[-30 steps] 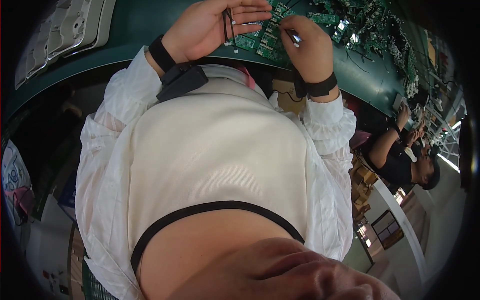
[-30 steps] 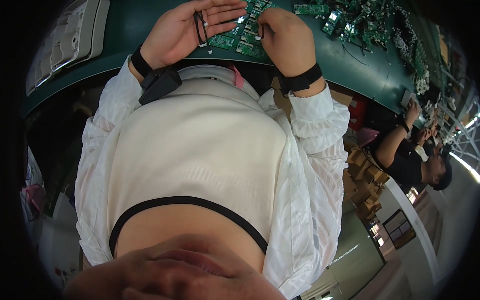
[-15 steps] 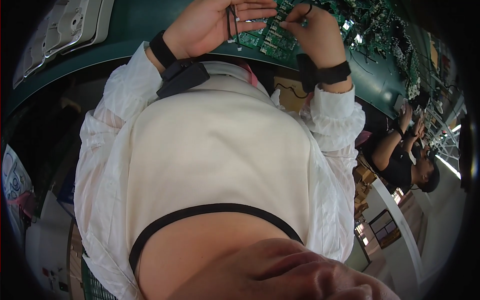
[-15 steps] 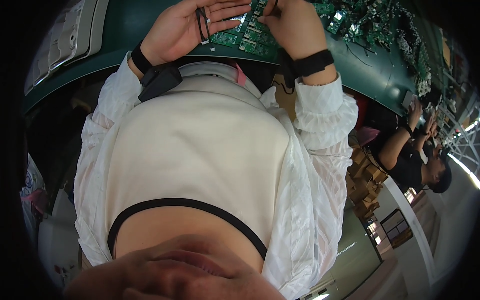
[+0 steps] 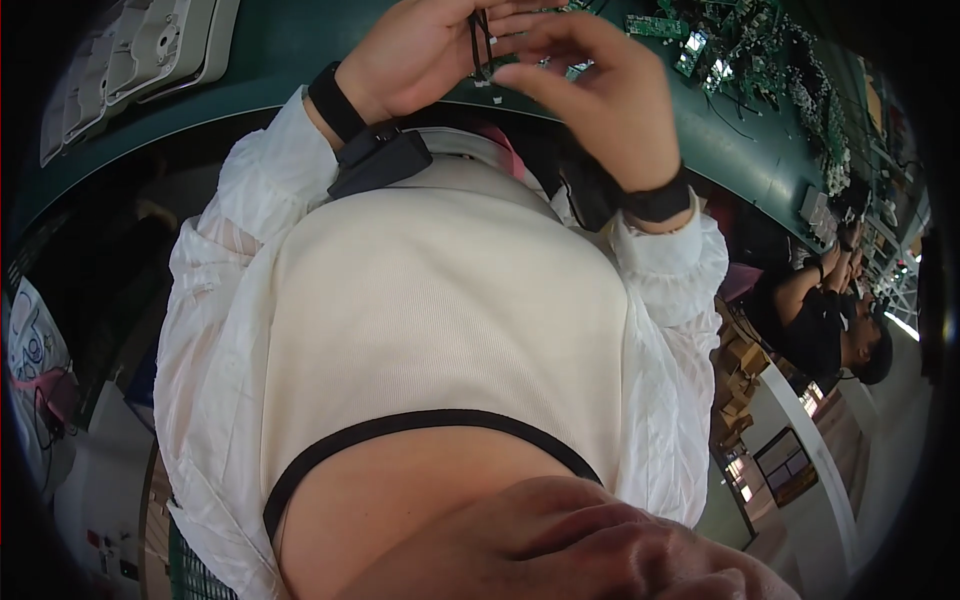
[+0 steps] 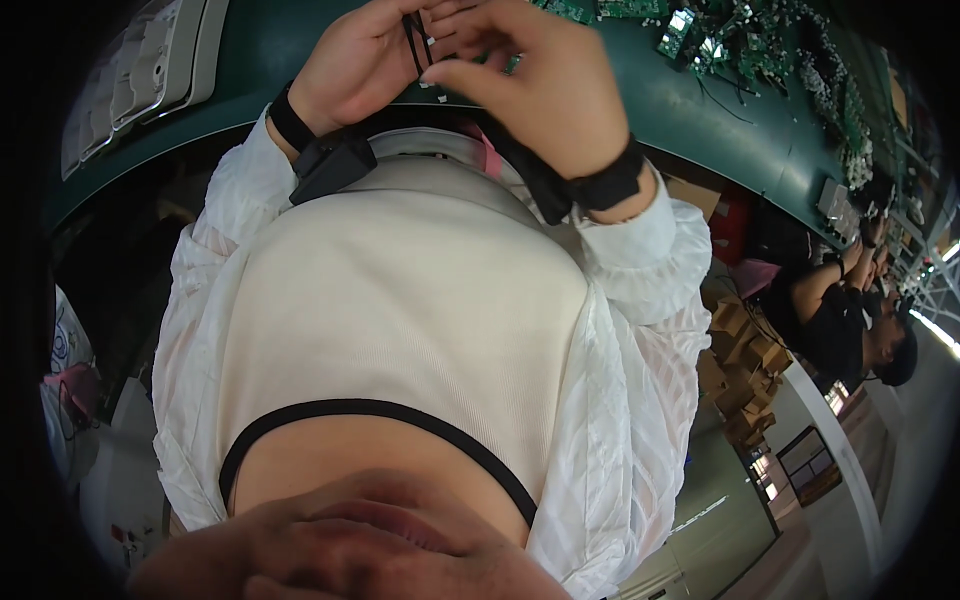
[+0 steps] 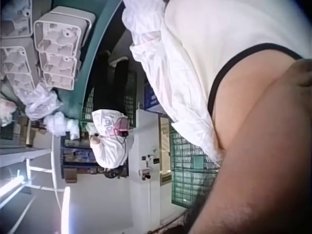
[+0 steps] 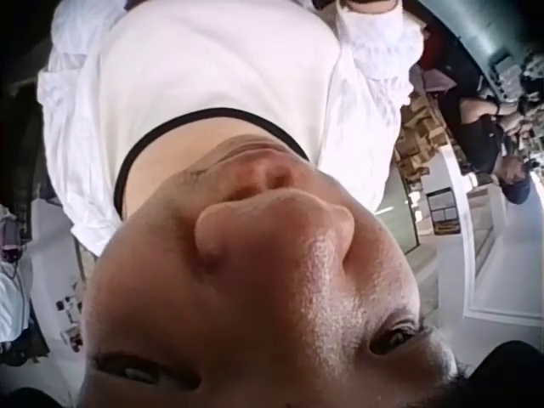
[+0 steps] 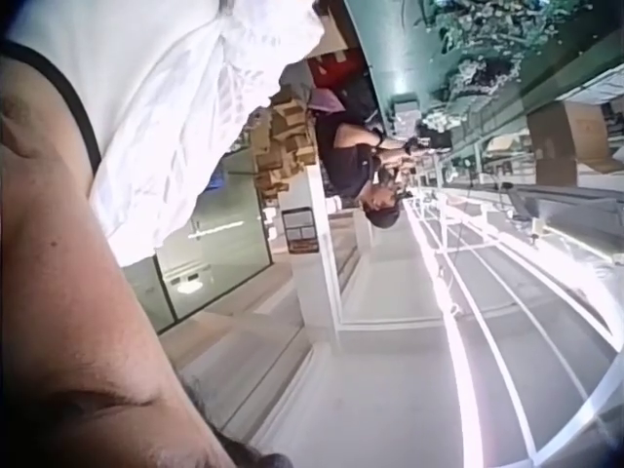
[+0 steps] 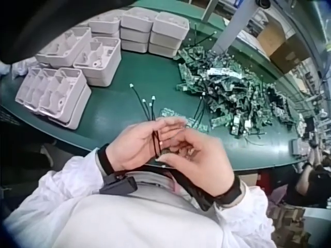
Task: The person picks up a bundle of wires and connects them to several circuit boards before setting the boards down. They then pick up a plastic housing and a wire, and insert a circuit board into the housing.
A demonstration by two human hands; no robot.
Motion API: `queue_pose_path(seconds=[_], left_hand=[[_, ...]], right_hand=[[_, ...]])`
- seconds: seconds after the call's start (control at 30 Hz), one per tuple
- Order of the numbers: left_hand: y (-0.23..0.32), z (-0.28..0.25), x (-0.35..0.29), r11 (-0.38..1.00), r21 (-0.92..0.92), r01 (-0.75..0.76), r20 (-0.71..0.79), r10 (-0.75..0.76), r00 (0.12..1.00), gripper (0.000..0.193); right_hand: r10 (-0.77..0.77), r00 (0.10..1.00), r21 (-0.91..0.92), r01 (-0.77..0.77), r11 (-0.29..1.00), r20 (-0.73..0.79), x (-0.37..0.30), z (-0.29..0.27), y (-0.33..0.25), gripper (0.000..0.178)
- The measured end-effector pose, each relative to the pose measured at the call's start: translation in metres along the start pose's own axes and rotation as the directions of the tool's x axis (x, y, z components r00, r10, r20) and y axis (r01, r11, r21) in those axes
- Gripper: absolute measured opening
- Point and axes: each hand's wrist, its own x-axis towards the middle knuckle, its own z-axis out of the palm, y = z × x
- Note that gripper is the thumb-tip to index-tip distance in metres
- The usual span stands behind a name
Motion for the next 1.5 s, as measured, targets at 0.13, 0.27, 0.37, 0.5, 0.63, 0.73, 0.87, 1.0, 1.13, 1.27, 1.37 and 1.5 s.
queue_pose_path(seconds=[0.13,0.27,0.37,0.5,0.63,0.73,0.87,1.0,1.13,1.27,1.37,1.5], left_hand=[[0.004,0.013,0.000,0.998,-0.042,0.035,-0.072,-0.038,0.997,0.048],[0.004,0.012,0.001,0.989,0.102,-0.105,0.000,0.106,0.994,0.048],[0.007,0.017,0.001,0.983,0.141,-0.119,0.011,0.119,0.993,0.047],[0.006,0.025,0.003,1.000,0.023,-0.019,-0.033,0.020,0.999,0.048],[0.003,0.026,0.005,0.977,0.197,-0.079,-0.027,0.086,0.996,0.048],[0.011,0.018,0.000,0.901,0.431,0.047,-0.047,-0.029,0.998,0.049],[0.025,0.018,-0.010,0.829,0.531,0.178,-0.094,-0.151,0.984,0.049],[0.026,0.007,-0.011,0.915,0.379,0.137,-0.058,-0.124,0.991,0.050],[0.021,-0.001,-0.005,0.978,0.195,0.079,-0.054,-0.069,0.996,0.051],[0.013,-0.008,-0.002,0.993,0.098,0.071,-0.078,-0.064,0.995,0.051],[0.009,-0.010,0.001,0.995,0.060,0.086,-0.095,-0.080,0.992,0.051],[0.007,-0.012,0.003,0.994,0.027,0.104,-0.122,-0.100,0.987,0.050]], right_hand=[[0.134,0.985,0.049,-0.140,0.989,0.110,-0.003,0.006,0.016,0.031],[0.240,0.952,-0.020,-0.241,0.970,0.192,-0.004,-0.010,0.015,0.032],[0.208,0.964,0.141,-0.232,0.962,0.164,-0.009,-0.011,0.022,0.031],[0.180,0.972,0.342,-0.223,0.913,0.154,-0.010,-0.003,0.032,0.027],[0.226,0.943,0.184,-0.275,0.944,0.245,-0.014,-0.011,0.030,0.023],[0.230,0.957,0.047,-0.241,0.969,0.178,-0.024,-0.031,0.037,0.020],[0.156,0.983,-0.082,-0.164,0.983,-0.093,-0.032,-0.041,0.050,0.013],[0.188,0.960,-0.184,-0.226,0.956,-0.206,-0.026,-0.034,0.059,0.010],[0.206,0.961,-0.185,-0.240,0.953,-0.183,-0.021,-0.019,0.059,0.009],[0.102,0.982,-0.303,-0.147,0.942,-0.158,-0.018,-0.013,0.057,0.009],[0.074,0.988,-0.314,-0.115,0.942,-0.138,-0.016,-0.013,0.054,0.009],[0.004,0.994,-0.442,-0.050,0.896,-0.105,-0.014,-0.011,0.051,0.009]])
